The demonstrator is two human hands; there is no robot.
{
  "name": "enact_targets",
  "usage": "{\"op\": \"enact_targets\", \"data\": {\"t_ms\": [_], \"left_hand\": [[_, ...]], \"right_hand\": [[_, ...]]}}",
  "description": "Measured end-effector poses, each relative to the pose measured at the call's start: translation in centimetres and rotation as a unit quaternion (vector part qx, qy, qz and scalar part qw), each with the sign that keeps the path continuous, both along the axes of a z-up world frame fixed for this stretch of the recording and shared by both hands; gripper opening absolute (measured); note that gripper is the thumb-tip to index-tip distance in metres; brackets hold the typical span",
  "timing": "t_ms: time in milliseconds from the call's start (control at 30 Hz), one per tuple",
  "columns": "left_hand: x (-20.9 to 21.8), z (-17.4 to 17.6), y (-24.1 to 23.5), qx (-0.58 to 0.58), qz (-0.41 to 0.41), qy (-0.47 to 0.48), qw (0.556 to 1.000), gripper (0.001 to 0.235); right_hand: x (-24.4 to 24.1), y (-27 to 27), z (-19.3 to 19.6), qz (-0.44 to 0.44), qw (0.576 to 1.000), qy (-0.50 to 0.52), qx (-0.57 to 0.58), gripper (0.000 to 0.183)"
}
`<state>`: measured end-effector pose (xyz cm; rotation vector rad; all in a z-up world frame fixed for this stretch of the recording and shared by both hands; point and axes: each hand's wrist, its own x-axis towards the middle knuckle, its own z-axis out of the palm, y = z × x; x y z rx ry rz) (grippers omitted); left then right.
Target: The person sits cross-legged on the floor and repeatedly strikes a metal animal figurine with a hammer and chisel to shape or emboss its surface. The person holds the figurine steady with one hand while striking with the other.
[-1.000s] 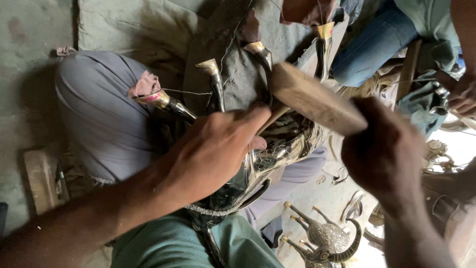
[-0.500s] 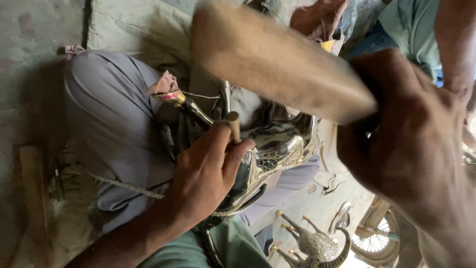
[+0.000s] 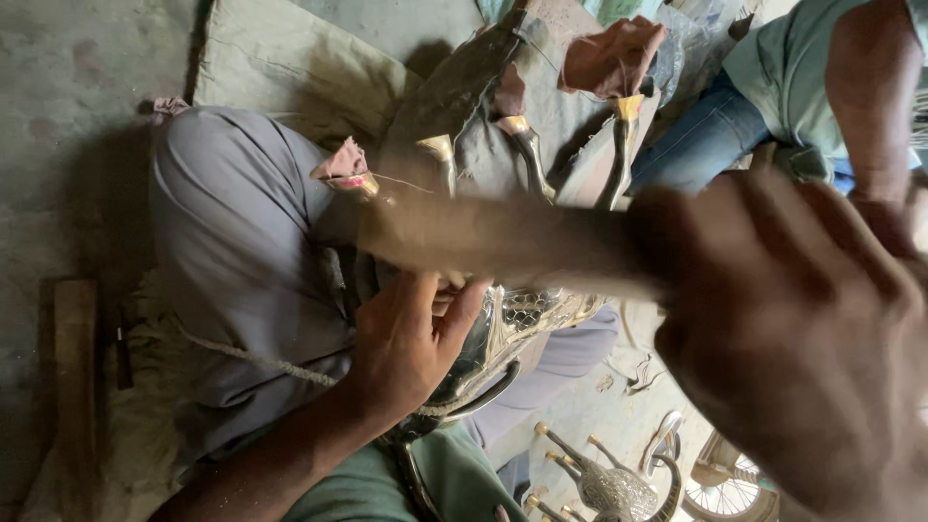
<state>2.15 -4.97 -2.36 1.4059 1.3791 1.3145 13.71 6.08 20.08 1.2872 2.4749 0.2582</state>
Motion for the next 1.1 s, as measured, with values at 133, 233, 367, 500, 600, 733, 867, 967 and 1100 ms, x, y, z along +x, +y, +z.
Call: {"op": "enact_targets", "data": {"t_ms": [133,233,367,500,600,733,867,967,1100], "left_hand": [[0.2,-0.6,0.1,0.017,-0.02,0.018,1.0,0.024],[0.2,-0.2,0.7,-0.004,-0.033,-0.062,0.998,0.02],[-1.3,0.7,1.6,-0.017,-0.011,-0.081,0.997,0.018],[-1.6,1.4,2.0,-0.045,-0.019,-0.058,0.997,0.023],[-1.3,1.3,2.2,-0.028,-0.024,-0.03,0.999,0.024],[-0.7,1.0,1.5,-0.013,0.02,-0.042,0.999,0.024],[-0.3,0.7,0.8,-0.032,0.017,-0.048,0.998,0.023],[-0.5,0.6,1.0,0.005,0.017,0.018,1.0,0.024],[-0.6,0.8,1.5,-0.01,0.002,0.026,1.0,0.025]], "right_hand": [[1.7,-0.9,-0.5,0.043,0.998,0.012,0.052,0.021],[5.6,-2.6,-1.1,0.024,0.995,-0.05,0.081,0.013],[10.8,-5.1,-2.3,-0.03,0.994,-0.086,0.067,0.009],[13.3,-5.6,-4.0,-0.072,0.974,-0.209,0.052,0.014],[13.4,-4.6,-4.6,-0.085,0.97,-0.223,0.034,0.021],[11.3,-3.0,-3.4,-0.072,0.986,-0.144,0.036,0.012],[6.9,-1.4,-1.7,0.028,0.995,-0.074,0.053,0.018],[3.9,0.5,-0.7,0.099,0.993,-0.034,0.045,0.024],[1.8,2.5,-0.5,0.065,0.994,0.084,-0.013,0.026]]}}
